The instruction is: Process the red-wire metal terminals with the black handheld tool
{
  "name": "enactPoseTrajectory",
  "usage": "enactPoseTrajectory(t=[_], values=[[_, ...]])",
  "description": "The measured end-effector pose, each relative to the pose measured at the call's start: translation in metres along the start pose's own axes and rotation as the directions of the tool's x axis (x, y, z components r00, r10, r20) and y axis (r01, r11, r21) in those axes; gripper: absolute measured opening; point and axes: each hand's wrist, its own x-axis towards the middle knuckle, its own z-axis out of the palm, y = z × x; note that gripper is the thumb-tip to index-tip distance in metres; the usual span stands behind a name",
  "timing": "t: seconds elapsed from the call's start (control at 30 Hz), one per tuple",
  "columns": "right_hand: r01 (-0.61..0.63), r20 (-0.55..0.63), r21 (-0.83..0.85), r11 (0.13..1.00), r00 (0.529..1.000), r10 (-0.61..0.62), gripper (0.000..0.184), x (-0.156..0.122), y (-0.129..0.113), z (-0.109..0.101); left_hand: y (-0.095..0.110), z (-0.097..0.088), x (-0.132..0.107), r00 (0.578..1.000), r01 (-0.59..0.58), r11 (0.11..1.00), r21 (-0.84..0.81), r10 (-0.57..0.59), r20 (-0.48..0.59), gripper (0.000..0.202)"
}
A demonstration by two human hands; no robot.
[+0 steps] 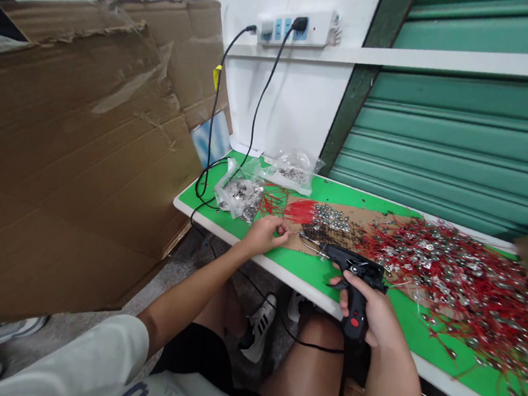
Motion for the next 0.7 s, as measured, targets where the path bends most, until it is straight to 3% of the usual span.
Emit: enactPoseTrajectory(t=[0.37, 0.7], values=[[-0.067, 0.062, 0.062, 0.996, 0.996, 0.063, 0.033, 0.0017, -0.0005, -0.0050, 0.0014, -0.0002, 0.0000, 1.000, 0.007, 1.000, 0.009, -0.007, 0.003, 0.010], [-0.050, 0.063, 0.084, 0.995, 0.997, 0.044, 0.033, 0.0017, 0.0001, -0.0050, 0.0049, -0.0023, -0.0016, 1.000, 0.015, 1.000, 0.015, -0.015, 0.008, 0.011]])
